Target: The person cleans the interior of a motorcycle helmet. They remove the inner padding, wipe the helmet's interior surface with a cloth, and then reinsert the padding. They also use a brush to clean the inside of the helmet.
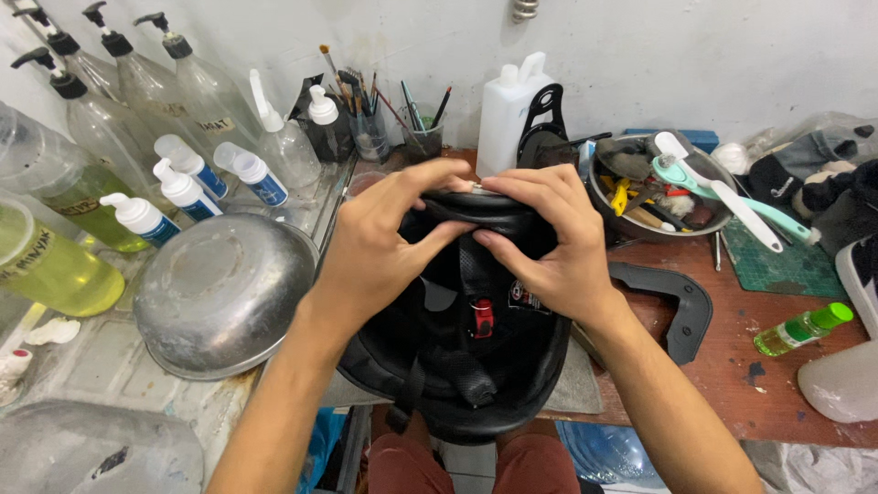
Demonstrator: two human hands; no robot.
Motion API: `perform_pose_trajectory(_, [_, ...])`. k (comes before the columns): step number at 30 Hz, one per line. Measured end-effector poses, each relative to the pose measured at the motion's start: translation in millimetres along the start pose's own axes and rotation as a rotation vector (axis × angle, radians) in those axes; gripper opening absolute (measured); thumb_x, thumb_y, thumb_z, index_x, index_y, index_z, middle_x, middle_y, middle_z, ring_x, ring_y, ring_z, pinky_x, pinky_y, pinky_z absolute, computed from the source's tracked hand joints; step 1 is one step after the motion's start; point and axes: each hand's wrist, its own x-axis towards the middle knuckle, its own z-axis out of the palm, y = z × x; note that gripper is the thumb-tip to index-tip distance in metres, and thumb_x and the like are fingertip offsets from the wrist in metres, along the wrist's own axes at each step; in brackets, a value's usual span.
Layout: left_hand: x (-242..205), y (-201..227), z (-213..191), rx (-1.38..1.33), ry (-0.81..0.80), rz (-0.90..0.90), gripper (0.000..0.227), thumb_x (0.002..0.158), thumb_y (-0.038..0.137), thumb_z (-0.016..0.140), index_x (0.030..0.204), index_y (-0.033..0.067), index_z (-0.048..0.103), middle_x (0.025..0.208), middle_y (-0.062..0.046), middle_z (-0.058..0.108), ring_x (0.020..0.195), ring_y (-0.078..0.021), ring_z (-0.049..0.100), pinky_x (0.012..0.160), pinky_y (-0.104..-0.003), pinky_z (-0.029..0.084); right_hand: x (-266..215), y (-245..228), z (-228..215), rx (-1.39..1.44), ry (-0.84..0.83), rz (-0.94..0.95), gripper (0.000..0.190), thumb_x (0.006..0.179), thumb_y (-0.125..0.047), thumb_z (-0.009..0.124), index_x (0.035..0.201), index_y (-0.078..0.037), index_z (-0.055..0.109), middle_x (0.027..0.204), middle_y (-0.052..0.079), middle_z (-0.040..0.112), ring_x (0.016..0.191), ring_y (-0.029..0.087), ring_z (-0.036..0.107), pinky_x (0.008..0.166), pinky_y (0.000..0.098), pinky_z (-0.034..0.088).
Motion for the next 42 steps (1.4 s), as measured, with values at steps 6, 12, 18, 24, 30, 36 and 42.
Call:
perform_pose_trajectory(6, [8.3,1.0,-21.4,-0.131,-0.185,-0.086,0.020,0.092,0.014,0.063,0.110,0.0074,0.066,0.110,-0.008,0.068,0.106,-0.0207,0.062,0.097,-0.033,0.046,7.2,-10.8,-3.5,0.026,-0.125,0.135,0.021,0.093,-0.015,0.058,0.109,-0.003,0.062,0.111,0.011,0.064,0.105,0.025,0.057,0.098,0.0365,0.041])
perform_pose_trajectory(12, [9.9,-20.8,-20.5,-0.172,-0.264,-0.130,0.032,0.085,0.013,0.071,0.116,0.0065,0.063,0.117,-0.011,0.065,0.110,-0.0209,0.061,0.101,-0.031,0.043,16.4,-11.5,-3.6,-0.022,-0.207,0.217,0.028,0.087,-0.014,0.068,0.114,-0.007,0.063,0.111,0.007,0.066,0.101,0.020,0.053,0.092,0.0310,0.039])
perform_pose_trajectory(18, [9.8,-17.4,-17.2,-0.150,-0.217,-0.176,0.029,0.084,0.018,0.074,0.111,0.0139,0.066,0.110,-0.004,0.067,0.104,-0.0157,0.059,0.082,-0.027,0.046,17.7,-8.3,-5.1,0.042,-0.203,0.240,0.025,0.089,-0.015,0.067,0.111,-0.006,0.064,0.105,0.007,0.066,0.096,0.018,0.053,0.088,0.0291,0.039])
perform_pose_trajectory(24, [10.4,-28.0,-6.3,-0.199,-0.180,-0.264,0.021,0.088,0.024,0.068,0.108,0.0183,0.068,0.105,0.000,0.068,0.098,-0.0109,0.058,0.077,-0.023,0.043,5.9,0.4,8.4,0.206,-0.004,0.205,0.021,0.092,-0.006,0.062,0.110,0.001,0.052,0.109,0.015,0.058,0.106,0.024,0.058,0.096,0.0310,0.048])
perform_pose_trajectory(30, [22.4,-30.3,-11.3,-0.195,-0.244,-0.249,0.017,0.092,0.018,0.064,0.107,0.0145,0.070,0.099,0.000,0.066,0.081,-0.0060,0.056,0.062,-0.020,0.039,0.8,13.5,12.4,-0.193,-0.023,-0.144,0.031,0.085,-0.006,0.082,0.108,0.002,0.063,0.112,0.021,0.055,0.103,0.033,0.059,0.090,0.0395,0.054])
perform_pose_trajectory(36, [29.8,-38.3,-15.0,0.042,-0.324,0.124,0.017,0.097,0.009,0.053,0.106,-0.0020,0.062,0.101,-0.014,0.067,0.092,-0.0290,0.063,0.084,-0.037,0.046,7.0,12.7,17.3,-0.252,-0.059,-0.138,0.012,0.090,0.003,0.070,0.099,0.005,0.063,0.108,0.021,0.053,0.098,0.034,0.057,0.083,0.0394,0.050])
perform_pose_trajectory(42, [17.9,-28.4,-9.3,0.355,-0.210,0.155,0.012,0.100,0.017,0.054,0.105,0.0079,0.059,0.095,-0.004,0.061,0.078,-0.0262,0.059,0.056,-0.042,0.046,9.1,3.4,20.0,-0.223,-0.043,-0.122,0.016,0.089,0.004,0.068,0.082,0.005,0.054,0.104,0.022,0.052,0.096,0.034,0.055,0.083,0.0401,0.048])
